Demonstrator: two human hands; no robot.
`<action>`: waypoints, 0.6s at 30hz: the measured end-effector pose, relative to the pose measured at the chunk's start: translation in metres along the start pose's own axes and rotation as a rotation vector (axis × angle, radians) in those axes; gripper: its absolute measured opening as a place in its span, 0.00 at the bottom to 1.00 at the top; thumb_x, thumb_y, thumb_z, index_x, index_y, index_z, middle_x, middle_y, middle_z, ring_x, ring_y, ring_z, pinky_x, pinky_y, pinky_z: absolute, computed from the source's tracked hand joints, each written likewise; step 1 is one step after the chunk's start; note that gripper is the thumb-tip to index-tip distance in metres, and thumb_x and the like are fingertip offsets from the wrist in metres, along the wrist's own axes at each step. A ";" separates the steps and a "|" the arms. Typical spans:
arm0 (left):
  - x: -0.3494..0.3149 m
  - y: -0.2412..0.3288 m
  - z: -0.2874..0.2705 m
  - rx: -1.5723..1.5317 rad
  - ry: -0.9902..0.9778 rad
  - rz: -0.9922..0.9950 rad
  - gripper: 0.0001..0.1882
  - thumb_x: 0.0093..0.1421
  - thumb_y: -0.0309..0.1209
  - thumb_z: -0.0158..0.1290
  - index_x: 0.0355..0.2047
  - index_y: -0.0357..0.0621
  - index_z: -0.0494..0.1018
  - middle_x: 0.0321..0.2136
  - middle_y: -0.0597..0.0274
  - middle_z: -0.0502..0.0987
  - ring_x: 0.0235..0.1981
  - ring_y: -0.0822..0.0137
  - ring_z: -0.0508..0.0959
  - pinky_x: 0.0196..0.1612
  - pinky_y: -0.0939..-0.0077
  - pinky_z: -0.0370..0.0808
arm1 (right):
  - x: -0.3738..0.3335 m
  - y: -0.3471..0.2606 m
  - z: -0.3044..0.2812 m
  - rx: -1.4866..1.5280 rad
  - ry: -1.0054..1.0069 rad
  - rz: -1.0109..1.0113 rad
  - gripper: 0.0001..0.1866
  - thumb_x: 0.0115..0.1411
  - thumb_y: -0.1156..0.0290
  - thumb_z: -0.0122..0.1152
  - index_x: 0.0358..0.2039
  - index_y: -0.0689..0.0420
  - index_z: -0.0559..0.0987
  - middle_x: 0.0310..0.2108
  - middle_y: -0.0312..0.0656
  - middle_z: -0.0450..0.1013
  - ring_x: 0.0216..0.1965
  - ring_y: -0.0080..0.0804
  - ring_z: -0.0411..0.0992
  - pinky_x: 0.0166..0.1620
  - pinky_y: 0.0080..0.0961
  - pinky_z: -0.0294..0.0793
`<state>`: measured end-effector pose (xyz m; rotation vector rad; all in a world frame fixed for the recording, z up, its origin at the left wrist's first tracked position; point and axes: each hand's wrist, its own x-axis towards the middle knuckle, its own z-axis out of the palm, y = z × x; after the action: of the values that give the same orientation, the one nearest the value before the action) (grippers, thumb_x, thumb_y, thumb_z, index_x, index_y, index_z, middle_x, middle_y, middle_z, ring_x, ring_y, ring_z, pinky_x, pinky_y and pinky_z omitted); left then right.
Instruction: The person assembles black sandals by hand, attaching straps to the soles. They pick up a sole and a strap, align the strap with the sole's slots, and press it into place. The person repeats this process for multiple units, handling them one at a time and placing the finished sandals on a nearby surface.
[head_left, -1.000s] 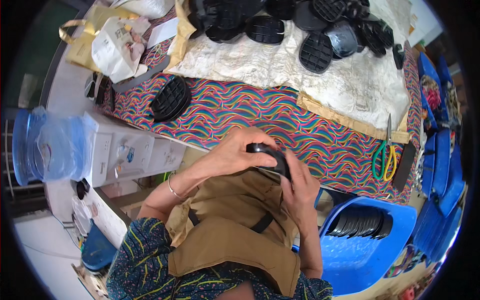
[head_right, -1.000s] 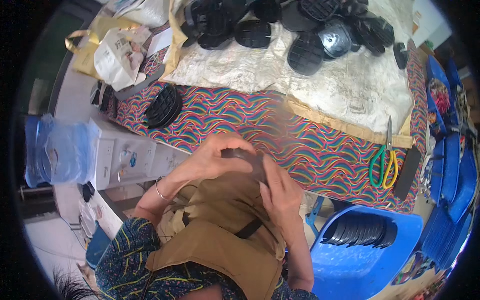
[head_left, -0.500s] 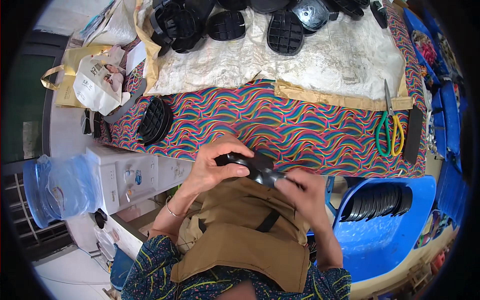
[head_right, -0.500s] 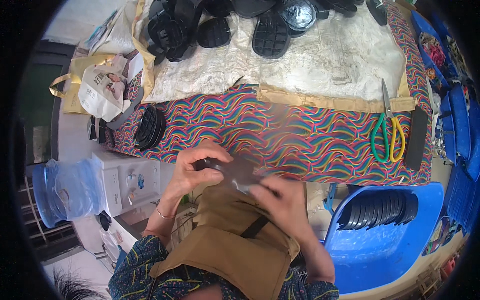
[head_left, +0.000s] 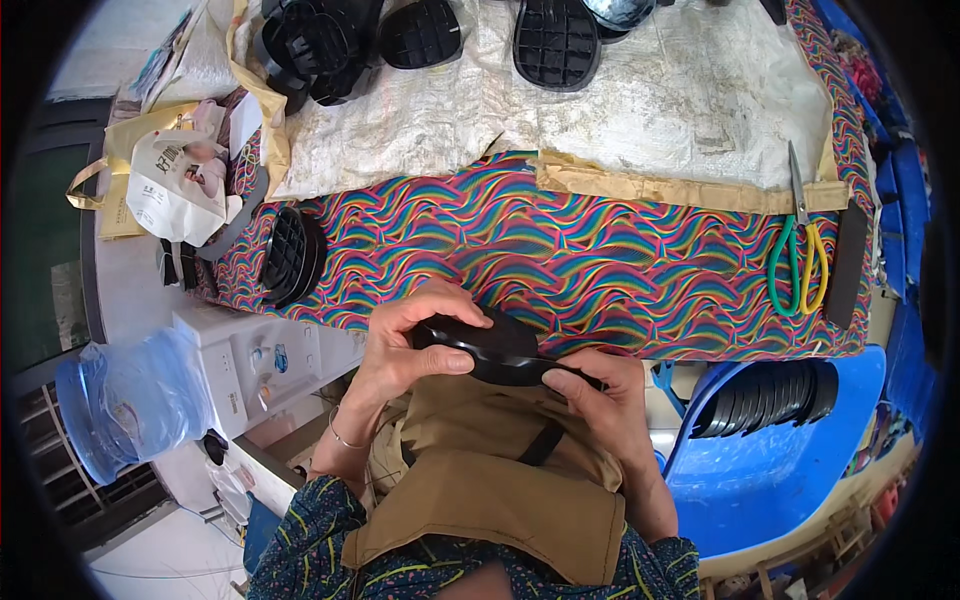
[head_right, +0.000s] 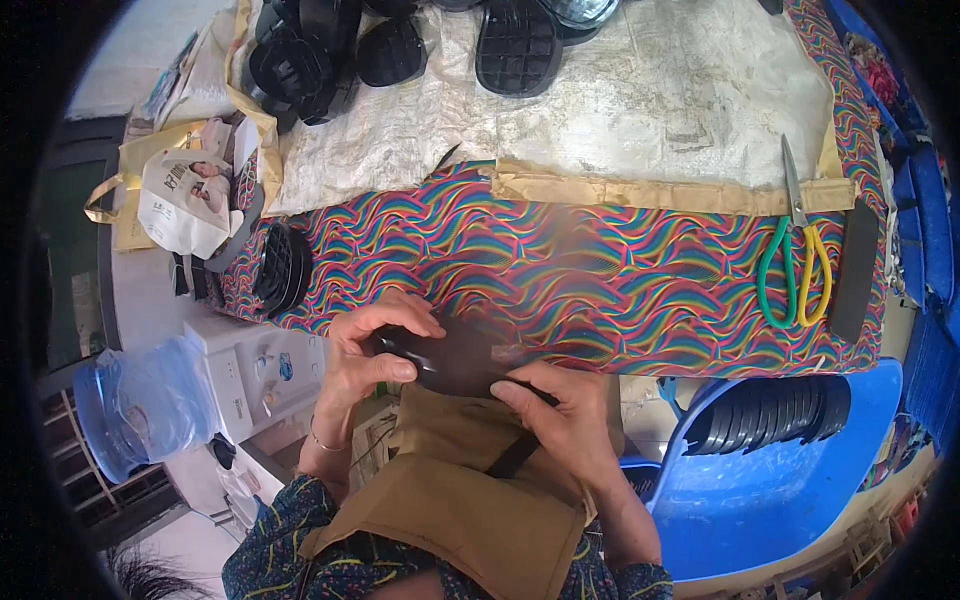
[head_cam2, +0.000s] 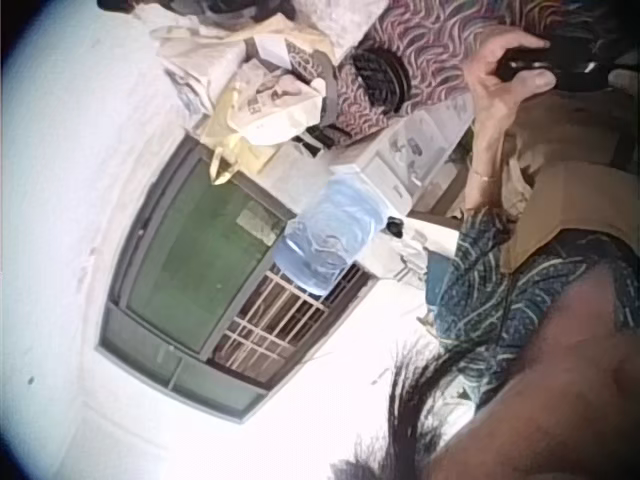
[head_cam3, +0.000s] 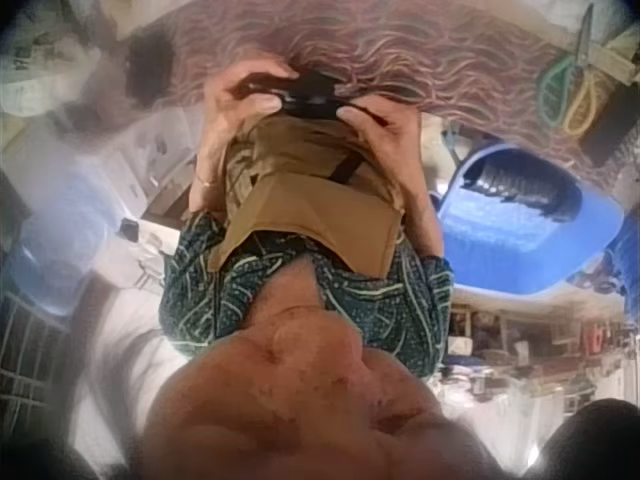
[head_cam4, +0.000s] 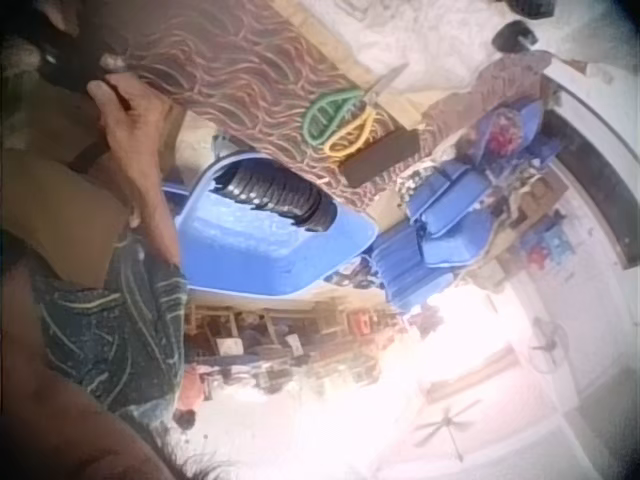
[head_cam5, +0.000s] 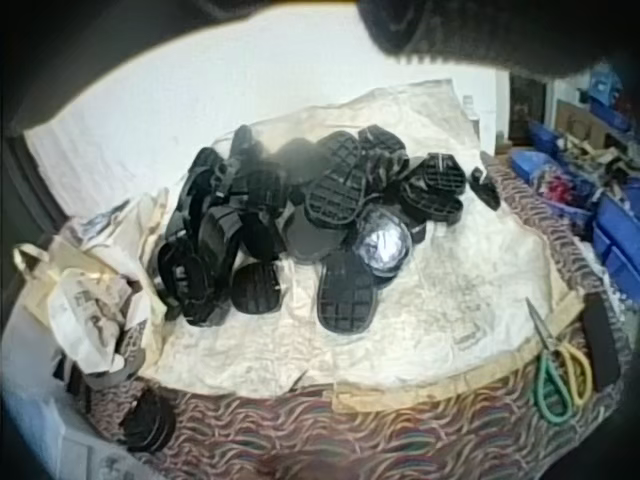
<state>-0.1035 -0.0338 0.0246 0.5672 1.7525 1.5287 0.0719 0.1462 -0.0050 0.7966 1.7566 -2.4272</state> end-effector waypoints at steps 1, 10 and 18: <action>0.001 0.000 0.000 0.000 0.003 0.001 0.21 0.43 0.35 0.70 0.36 0.37 0.80 0.34 0.50 0.81 0.43 0.57 0.76 0.57 0.59 0.67 | 0.002 0.000 0.000 -0.001 -0.008 0.010 0.06 0.60 0.74 0.66 0.33 0.64 0.83 0.21 0.32 0.73 0.21 0.14 0.67 0.24 0.17 0.65; 0.004 -0.002 -0.009 -0.075 -0.140 -0.081 0.25 0.50 0.32 0.67 0.48 0.41 0.73 0.45 0.56 0.74 0.50 0.64 0.72 0.56 0.67 0.66 | 0.010 0.000 0.009 -0.009 0.053 0.047 0.08 0.60 0.72 0.66 0.36 0.63 0.83 0.17 0.31 0.70 0.19 0.13 0.64 0.22 0.17 0.61; 0.015 0.024 -0.001 0.591 -0.152 0.255 0.38 0.60 0.53 0.54 0.63 0.44 0.61 0.58 0.48 0.63 0.63 0.54 0.61 0.64 0.61 0.57 | 0.016 -0.004 0.007 -0.017 0.043 0.001 0.08 0.59 0.70 0.65 0.33 0.62 0.83 0.15 0.30 0.68 0.18 0.13 0.63 0.23 0.18 0.60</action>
<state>-0.1172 -0.0185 0.0445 1.2047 2.0666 1.0679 0.0543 0.1458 -0.0062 0.8547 1.7884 -2.4090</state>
